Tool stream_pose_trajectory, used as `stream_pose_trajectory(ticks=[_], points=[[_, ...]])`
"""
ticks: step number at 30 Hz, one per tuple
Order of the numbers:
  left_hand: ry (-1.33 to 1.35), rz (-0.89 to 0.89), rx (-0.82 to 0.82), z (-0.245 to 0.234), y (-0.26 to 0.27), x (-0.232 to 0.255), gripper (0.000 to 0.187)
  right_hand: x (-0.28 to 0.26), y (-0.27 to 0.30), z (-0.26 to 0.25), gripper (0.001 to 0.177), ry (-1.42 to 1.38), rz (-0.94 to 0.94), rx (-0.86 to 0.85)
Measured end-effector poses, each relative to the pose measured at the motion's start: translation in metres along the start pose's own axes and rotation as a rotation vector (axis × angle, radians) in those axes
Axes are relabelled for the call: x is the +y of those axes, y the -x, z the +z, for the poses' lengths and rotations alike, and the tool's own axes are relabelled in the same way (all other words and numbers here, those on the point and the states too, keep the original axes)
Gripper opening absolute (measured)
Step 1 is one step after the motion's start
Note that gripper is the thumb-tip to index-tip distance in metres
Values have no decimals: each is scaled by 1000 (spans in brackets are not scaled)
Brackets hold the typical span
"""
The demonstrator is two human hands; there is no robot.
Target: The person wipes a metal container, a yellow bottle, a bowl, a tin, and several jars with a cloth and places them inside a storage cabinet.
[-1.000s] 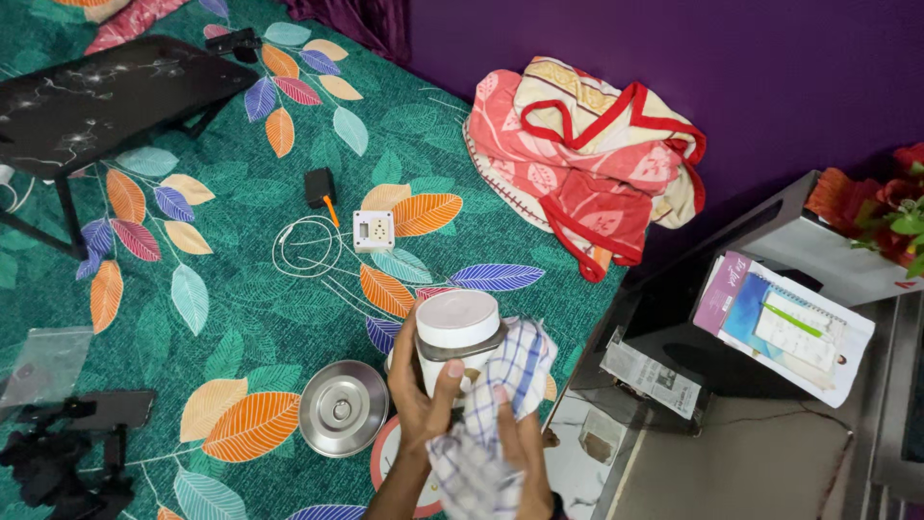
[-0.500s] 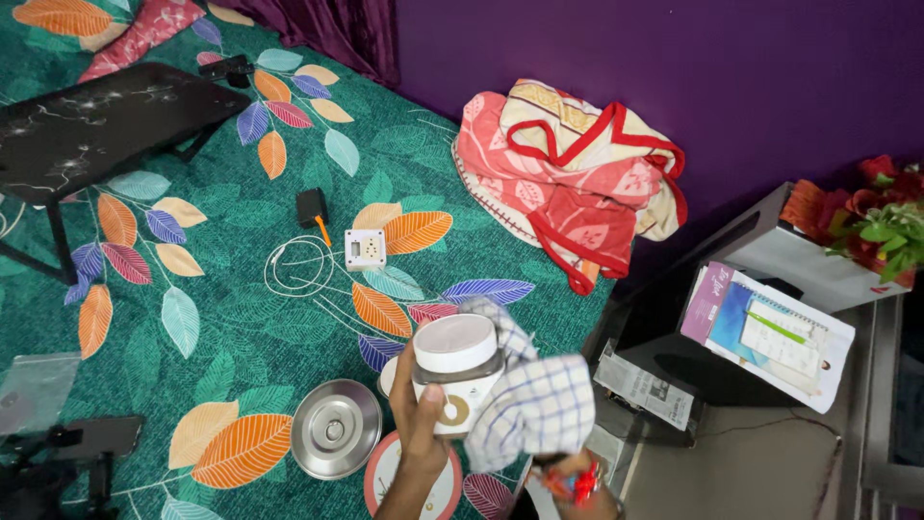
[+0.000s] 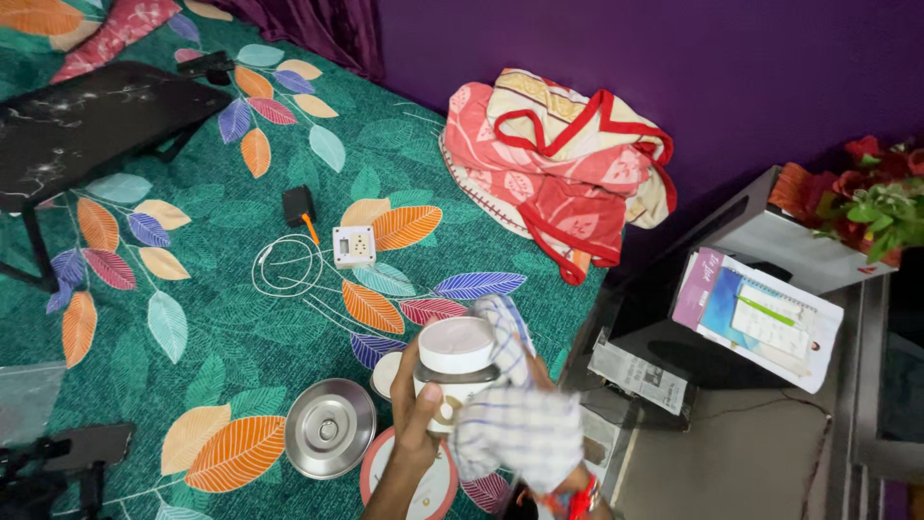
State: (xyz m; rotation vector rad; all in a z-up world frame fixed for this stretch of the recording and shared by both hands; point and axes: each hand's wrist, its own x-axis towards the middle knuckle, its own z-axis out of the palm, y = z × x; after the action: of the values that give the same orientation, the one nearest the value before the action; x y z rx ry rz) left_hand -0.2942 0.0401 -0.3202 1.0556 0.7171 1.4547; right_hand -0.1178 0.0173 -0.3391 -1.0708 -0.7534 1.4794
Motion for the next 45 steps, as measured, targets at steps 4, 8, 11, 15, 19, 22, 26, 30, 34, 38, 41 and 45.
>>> stream_pose_trajectory(ticks=[4,8,11,15,19,22,26,30,34,38,41,45], points=[[74,-20,-12,8,0,-3,84,2,8,-15,57,-137,77,-91],[196,-52,96,6,-7,-9,83,30,22,4,57,-199,118,2],[59,-73,85,-3,-14,-9,82,45,24,18,57,-108,93,189],[-123,-83,-172,-11,-18,-2,87,41,31,21,58,141,32,384],[-87,-128,-144,-2,-23,-7,90,21,41,35,59,246,-118,323],[-35,-451,-31,-1,-22,-6,93,5,25,23,59,195,-115,253],[30,-378,-67,6,-22,-7,81,-11,8,-7,59,116,-130,19],[57,-372,-12,16,-27,-18,82,-5,21,-14,60,135,-181,-80],[45,-224,23,29,-31,-24,78,6,36,-7,61,369,-396,-68],[-241,-160,-74,36,-26,-9,81,20,37,2,60,-169,-160,337],[-202,-199,-171,39,-27,0,86,24,40,-14,62,77,-57,451],[-96,-158,-240,34,-30,10,81,8,33,-36,61,-34,-64,285]])
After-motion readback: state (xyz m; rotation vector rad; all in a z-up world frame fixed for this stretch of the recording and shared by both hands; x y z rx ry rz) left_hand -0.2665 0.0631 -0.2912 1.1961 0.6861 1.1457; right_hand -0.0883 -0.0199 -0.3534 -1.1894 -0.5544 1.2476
